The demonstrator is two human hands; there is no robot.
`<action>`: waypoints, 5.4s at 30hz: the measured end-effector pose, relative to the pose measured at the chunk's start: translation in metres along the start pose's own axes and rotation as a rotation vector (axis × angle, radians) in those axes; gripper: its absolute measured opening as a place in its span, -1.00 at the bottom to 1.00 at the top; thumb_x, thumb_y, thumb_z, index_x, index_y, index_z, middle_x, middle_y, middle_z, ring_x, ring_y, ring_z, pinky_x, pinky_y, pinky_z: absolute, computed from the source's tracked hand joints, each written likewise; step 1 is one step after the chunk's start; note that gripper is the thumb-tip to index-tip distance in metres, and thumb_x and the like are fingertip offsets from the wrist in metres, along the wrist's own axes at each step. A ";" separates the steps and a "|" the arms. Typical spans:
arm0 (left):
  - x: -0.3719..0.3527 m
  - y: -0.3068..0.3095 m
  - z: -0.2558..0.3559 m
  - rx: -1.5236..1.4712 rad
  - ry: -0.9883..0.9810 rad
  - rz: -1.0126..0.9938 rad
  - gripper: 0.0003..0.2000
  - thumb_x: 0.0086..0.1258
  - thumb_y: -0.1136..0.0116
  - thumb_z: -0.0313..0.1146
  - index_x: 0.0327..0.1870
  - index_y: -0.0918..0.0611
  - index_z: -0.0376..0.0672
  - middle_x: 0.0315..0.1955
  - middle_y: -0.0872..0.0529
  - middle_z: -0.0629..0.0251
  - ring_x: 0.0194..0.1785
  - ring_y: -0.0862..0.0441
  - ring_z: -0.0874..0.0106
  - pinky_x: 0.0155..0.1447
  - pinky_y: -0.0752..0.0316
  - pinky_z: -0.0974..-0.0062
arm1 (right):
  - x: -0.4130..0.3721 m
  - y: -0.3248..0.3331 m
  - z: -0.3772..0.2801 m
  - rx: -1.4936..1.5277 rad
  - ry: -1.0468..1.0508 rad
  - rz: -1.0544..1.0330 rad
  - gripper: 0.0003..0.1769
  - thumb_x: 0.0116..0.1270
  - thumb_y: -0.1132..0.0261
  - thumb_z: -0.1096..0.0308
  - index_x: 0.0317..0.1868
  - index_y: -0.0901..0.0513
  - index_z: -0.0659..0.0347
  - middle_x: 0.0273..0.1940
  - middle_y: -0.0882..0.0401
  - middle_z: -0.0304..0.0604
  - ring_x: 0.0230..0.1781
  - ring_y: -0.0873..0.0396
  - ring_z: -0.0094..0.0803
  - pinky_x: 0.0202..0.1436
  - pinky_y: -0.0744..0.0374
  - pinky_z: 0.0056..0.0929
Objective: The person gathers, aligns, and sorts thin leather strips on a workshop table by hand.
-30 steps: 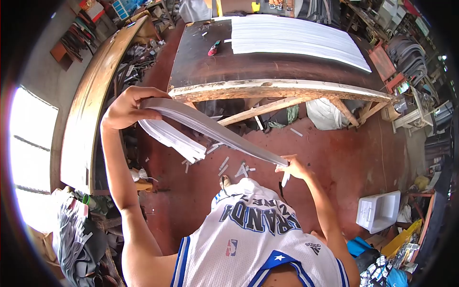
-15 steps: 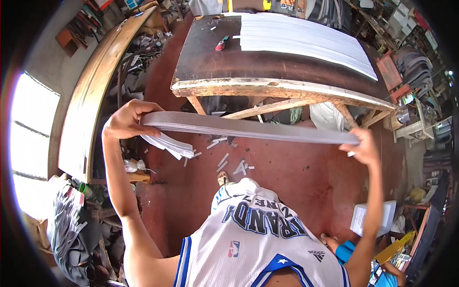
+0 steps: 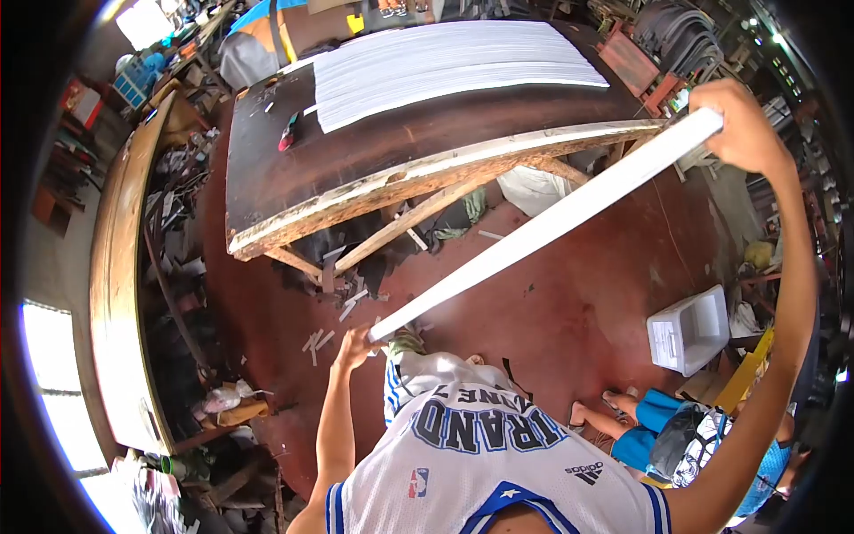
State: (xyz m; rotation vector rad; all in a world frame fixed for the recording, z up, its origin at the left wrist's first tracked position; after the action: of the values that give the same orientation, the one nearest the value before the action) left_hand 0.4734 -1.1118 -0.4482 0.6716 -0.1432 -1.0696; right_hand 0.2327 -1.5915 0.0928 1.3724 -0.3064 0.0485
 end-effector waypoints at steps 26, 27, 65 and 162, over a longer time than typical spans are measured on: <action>-0.017 0.447 -0.148 0.894 0.511 0.511 -0.57 0.17 0.00 -0.66 0.09 -0.57 -0.13 0.09 -0.60 0.14 0.25 -0.47 0.11 0.29 -0.34 0.07 | 0.187 -0.261 0.062 0.260 0.003 -0.351 -0.77 0.06 -0.44 0.49 -0.34 -0.53 0.28 -0.35 -0.58 0.02 -0.25 -0.58 0.12 -0.28 -0.48 -0.09; 0.004 0.448 -0.128 0.969 0.498 0.516 -0.57 0.17 -0.02 -0.64 0.10 -0.57 -0.10 0.09 -0.61 0.19 0.26 -0.48 0.14 0.29 -0.33 0.04 | 0.179 -0.275 0.075 0.230 -0.020 -0.353 -0.75 0.07 -0.45 0.48 -0.32 -0.53 0.28 -0.34 -0.58 0.02 -0.24 -0.58 0.13 -0.28 -0.48 -0.08; 0.220 0.322 -0.016 0.509 0.274 0.445 -0.83 0.24 -0.16 -0.55 -0.17 -0.50 -0.18 -0.26 -0.68 0.05 -0.10 -0.67 0.03 0.01 -0.53 0.21 | 0.044 -0.505 0.263 0.420 -0.218 -0.377 -0.61 0.09 -0.46 0.50 -0.03 -0.62 0.23 -0.05 -0.59 -0.07 0.01 -0.56 0.00 0.08 -0.51 -0.15; 0.230 0.212 0.056 0.403 0.329 0.214 -0.59 0.10 -0.45 -0.37 0.04 -0.67 -0.04 0.00 -0.65 0.26 0.15 -0.56 0.19 0.28 -0.38 0.17 | 0.121 -0.492 0.117 0.626 -0.033 -0.283 -0.34 0.04 -0.50 0.45 0.24 -0.57 0.15 0.14 -0.58 -0.10 0.14 -0.51 -0.06 0.30 -0.45 -0.15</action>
State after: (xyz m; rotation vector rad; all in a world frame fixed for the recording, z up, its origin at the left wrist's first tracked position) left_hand 0.7253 -1.2664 -0.3300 1.1593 -0.1434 -0.7165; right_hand 0.4312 -1.8220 -0.3288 2.0283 -0.1213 -0.1241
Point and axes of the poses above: each hand's wrist, its own x-axis towards the middle knuckle, its own y-axis out of the back of the hand, z = x × y, the point moved 4 cm from there along x, towards the middle knuckle
